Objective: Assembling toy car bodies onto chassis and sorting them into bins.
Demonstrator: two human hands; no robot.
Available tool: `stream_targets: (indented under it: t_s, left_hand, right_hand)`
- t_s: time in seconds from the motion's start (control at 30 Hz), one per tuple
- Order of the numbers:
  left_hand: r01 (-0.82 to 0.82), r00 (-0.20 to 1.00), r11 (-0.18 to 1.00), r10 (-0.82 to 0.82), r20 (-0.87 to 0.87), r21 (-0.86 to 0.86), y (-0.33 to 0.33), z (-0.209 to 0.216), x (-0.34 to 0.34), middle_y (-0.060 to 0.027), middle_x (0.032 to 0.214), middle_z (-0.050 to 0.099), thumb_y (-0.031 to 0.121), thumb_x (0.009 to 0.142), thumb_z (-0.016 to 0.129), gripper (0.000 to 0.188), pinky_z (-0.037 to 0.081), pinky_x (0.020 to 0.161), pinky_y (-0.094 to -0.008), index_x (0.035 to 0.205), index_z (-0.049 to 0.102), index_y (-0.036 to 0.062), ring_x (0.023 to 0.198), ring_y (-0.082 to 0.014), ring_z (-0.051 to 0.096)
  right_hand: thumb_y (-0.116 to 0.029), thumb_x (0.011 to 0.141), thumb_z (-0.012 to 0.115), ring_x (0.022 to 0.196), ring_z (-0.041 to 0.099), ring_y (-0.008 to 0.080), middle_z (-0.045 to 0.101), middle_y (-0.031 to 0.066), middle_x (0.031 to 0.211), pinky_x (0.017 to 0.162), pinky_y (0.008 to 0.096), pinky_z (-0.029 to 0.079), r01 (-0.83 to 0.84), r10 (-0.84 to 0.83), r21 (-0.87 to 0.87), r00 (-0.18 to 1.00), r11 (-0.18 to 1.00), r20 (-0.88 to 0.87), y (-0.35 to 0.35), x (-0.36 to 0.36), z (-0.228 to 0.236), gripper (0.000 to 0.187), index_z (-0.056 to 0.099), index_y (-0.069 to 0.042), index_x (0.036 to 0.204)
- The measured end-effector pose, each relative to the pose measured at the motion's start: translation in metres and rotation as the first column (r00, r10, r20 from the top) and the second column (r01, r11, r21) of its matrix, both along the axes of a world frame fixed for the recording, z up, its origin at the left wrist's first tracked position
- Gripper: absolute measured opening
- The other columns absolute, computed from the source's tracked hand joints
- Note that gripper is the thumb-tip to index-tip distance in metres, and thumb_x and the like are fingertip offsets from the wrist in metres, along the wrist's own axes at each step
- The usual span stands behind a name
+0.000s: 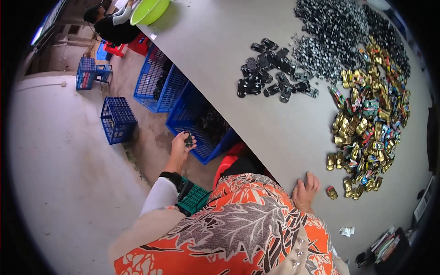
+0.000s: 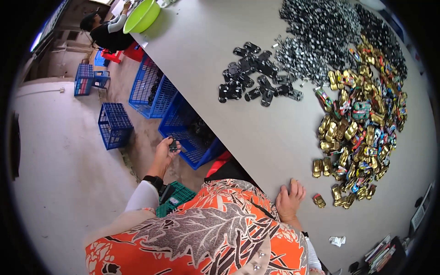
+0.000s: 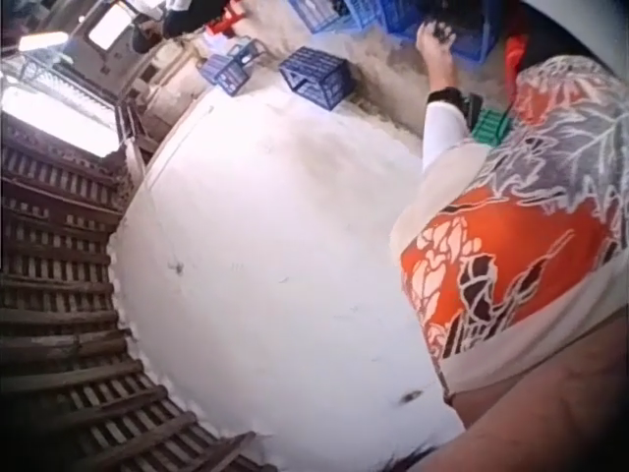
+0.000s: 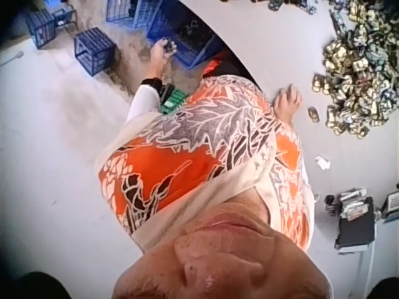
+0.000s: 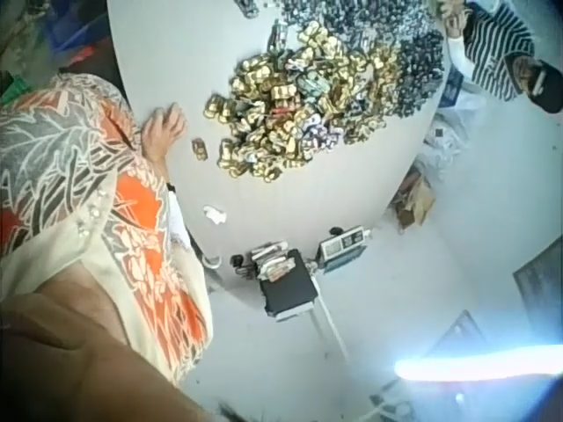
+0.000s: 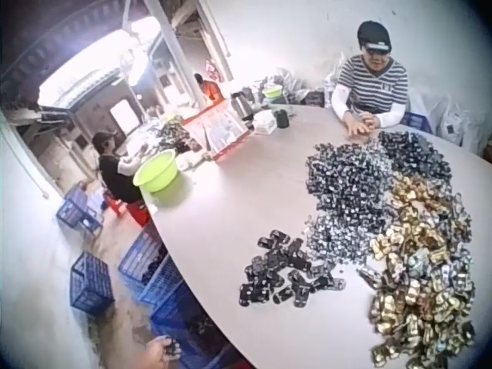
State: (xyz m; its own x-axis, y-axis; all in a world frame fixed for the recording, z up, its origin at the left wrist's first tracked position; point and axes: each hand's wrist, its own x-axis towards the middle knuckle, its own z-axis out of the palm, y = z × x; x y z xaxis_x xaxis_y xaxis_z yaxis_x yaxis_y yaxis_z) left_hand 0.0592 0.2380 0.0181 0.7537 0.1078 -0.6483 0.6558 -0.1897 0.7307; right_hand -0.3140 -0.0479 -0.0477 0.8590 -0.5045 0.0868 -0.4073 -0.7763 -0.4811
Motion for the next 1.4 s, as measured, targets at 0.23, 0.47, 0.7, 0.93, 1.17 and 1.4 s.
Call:
stream_targets:
  t_s: [0.23, 0.47, 0.7, 0.93, 1.17, 1.4]
  left_hand:
    - [0.155, 0.979, 0.926, -0.190, 0.070, 0.345, 0.000, -0.023, 0.037, -0.0092, 0.074, 0.062, 0.011, 0.070, 0.061, 0.015, 0.046, 0.064, -0.0321, 0.080, 0.064, 0.0003, 0.071, -0.0200, 0.058]
    - [0.502, 0.856, 0.862, -0.484, -0.181, 0.075, 0.019, -0.023, -0.026, -0.0025, 0.075, 0.060, 0.022, 0.075, 0.059, 0.019, 0.046, 0.054, -0.0291, 0.089, 0.062, 0.0078, 0.064, -0.0122, 0.057]
    - [0.275, 0.955, 0.926, -0.233, -0.183, 0.260, 0.122, -0.055, -0.212, -0.0037, 0.059, 0.055, 0.016, 0.074, 0.055, 0.013, 0.042, 0.044, -0.0288, 0.074, 0.061, 0.0035, 0.049, -0.0138, 0.051]
    - [0.108, 0.913, 0.994, -0.095, -0.396, 0.011, 0.160, -0.051, -0.289, -0.0046, 0.063, 0.055, 0.016, 0.078, 0.055, 0.014, 0.043, 0.041, -0.0290, 0.082, 0.059, 0.0038, 0.050, -0.0136, 0.053]
    - [-0.022, 0.992, 0.985, 0.043, -0.119, 0.172, 0.159, -0.022, -0.306, -0.0020, 0.061, 0.053, 0.014, 0.078, 0.057, 0.011, 0.041, 0.042, -0.0259, 0.072, 0.056, 0.0050, 0.050, -0.0114, 0.051]
    - [0.348, 0.832, 0.804, -0.502, 0.237, 0.482, 0.354, -0.250, -0.474, -0.0077, 0.072, 0.062, 0.023, 0.081, 0.057, 0.021, 0.050, 0.052, -0.0328, 0.094, 0.061, 0.0077, 0.061, -0.0187, 0.061]
  right_hand:
    - [-0.011, 0.069, 0.058, 0.111, 0.041, 0.0342, 0.042, 0.0182, 0.123, 0.091, 0.0506, 0.033, 0.044, 0.035, -0.321, 0.971, 0.946, 0.237, 0.000, -0.005, -0.044, 0.021, 0.056, -0.008, 0.090]
    - [-0.022, 0.072, 0.059, 0.117, 0.037, 0.0352, 0.037, 0.0173, 0.131, 0.095, 0.0537, 0.028, -0.350, 0.418, -0.373, 0.901, 0.859, 0.116, -0.014, 0.052, -0.052, 0.029, 0.054, -0.006, 0.096]
    - [-0.027, 0.074, 0.057, 0.125, 0.025, 0.0363, 0.033, 0.0161, 0.135, 0.101, 0.0559, 0.014, -0.470, 0.470, -0.014, 0.883, 0.883, -0.005, -0.018, 0.083, 0.003, 0.036, 0.052, -0.006, 0.103]
    - [-0.026, 0.075, 0.054, 0.126, 0.025, 0.0347, 0.033, 0.0151, 0.135, 0.102, 0.0544, 0.013, -0.487, 0.487, -0.069, 0.873, 0.871, -0.020, -0.023, 0.084, 0.001, 0.037, 0.052, -0.006, 0.106]
    - [-0.021, 0.075, 0.054, 0.124, 0.027, 0.0365, 0.034, 0.0174, 0.133, 0.101, 0.0526, 0.016, -0.501, 0.513, -0.157, 0.857, 0.851, 0.049, -0.011, 0.087, -0.009, 0.032, 0.053, -0.006, 0.103]
    - [-0.004, 0.065, 0.058, 0.112, 0.037, 0.0411, 0.039, 0.0233, 0.123, 0.092, 0.0493, 0.030, -0.517, 0.523, -0.076, 0.836, 0.852, 0.165, 0.068, 0.164, 0.028, 0.039, 0.052, -0.002, 0.103]
